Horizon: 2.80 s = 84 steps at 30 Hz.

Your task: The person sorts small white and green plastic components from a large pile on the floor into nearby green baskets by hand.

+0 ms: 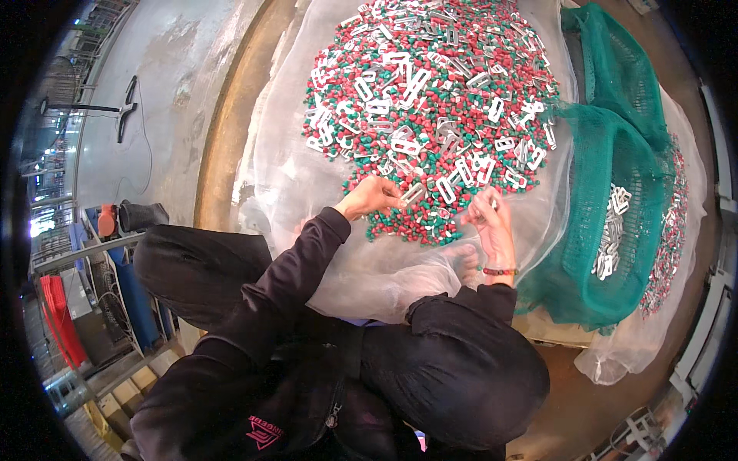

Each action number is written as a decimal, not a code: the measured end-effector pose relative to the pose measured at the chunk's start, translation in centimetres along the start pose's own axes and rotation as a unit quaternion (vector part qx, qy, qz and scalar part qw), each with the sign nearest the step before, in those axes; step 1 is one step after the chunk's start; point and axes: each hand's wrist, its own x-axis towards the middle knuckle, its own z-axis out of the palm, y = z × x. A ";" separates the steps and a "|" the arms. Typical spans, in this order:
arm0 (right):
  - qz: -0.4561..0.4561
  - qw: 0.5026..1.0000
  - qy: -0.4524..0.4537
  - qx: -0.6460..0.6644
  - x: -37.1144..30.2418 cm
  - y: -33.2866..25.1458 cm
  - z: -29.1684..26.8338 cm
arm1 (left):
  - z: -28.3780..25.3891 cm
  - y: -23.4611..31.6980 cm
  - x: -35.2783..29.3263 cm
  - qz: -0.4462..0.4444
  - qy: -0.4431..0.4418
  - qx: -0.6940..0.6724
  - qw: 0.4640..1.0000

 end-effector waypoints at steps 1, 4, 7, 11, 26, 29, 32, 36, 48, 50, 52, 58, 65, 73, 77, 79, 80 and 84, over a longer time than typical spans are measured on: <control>0.053 0.990 0.062 -0.118 1.2 0.6 -0.2 | -0.3 -0.1 -0.3 0.000 0.005 0.003 1.000; 0.054 0.809 0.097 -0.577 4.1 3.5 0.5 | 0.1 -0.3 -0.1 -0.009 -0.005 -0.197 0.980; -0.018 0.658 0.082 -0.748 4.4 5.4 2.6 | 0.3 -0.6 -0.4 0.004 -0.026 -0.254 0.967; -0.042 0.670 0.041 -0.740 3.9 6.4 2.6 | 0.2 -0.6 -0.8 0.014 -0.047 -0.298 0.953; 0.116 0.988 0.101 -0.002 0.6 5.5 6.5 | 4.1 1.7 -1.5 0.065 0.010 -0.147 0.987; 0.102 0.979 0.147 -0.102 0.3 5.3 7.1 | 4.0 2.3 -1.8 0.131 0.115 0.155 0.972; 0.029 0.936 0.154 -0.315 0.6 5.7 6.0 | 4.7 2.0 -1.5 0.186 0.178 0.286 0.923; -0.012 0.905 0.154 -0.396 0.8 5.0 5.3 | 4.1 2.5 -1.7 0.151 0.160 0.168 0.961; 0.068 0.995 0.037 -0.067 0.1 2.6 7.8 | 3.6 3.0 -2.8 0.071 0.071 -0.056 0.993; 0.073 0.988 0.068 -0.119 0.1 3.2 7.0 | 3.8 4.4 -3.8 0.089 0.075 -0.147 0.982; 0.079 0.978 0.073 -0.180 0.1 3.5 3.9 | 4.0 2.6 -2.6 0.091 0.064 -0.119 0.987; -0.238 0.605 0.254 -0.716 -0.8 0.8 0.4 | 4.6 0.0 1.0 0.239 0.213 0.279 0.905; 0.017 0.967 0.209 -0.144 -0.6 -1.0 3.4 | 7.2 0.4 5.6 0.332 0.079 0.549 0.763; -0.006 0.947 0.300 0.112 -2.8 -2.2 -0.1 | 2.8 1.1 3.1 0.079 0.015 -0.035 0.996; 0.097 0.936 0.203 -0.272 0.7 -0.2 -3.1 | 0.0 3.1 2.4 0.043 0.020 -0.182 0.982; 0.011 0.833 0.178 -0.524 1.8 1.4 -3.2 | 0.4 3.9 4.1 0.101 0.066 0.013 0.993; -0.079 0.662 0.131 -0.733 2.4 2.1 -2.6 | 0.9 4.5 4.9 0.168 0.085 0.136 0.973; 0.044 0.563 0.103 -0.819 2.3 4.2 -1.2 | 5.6 6.5 8.1 0.264 0.079 0.394 0.877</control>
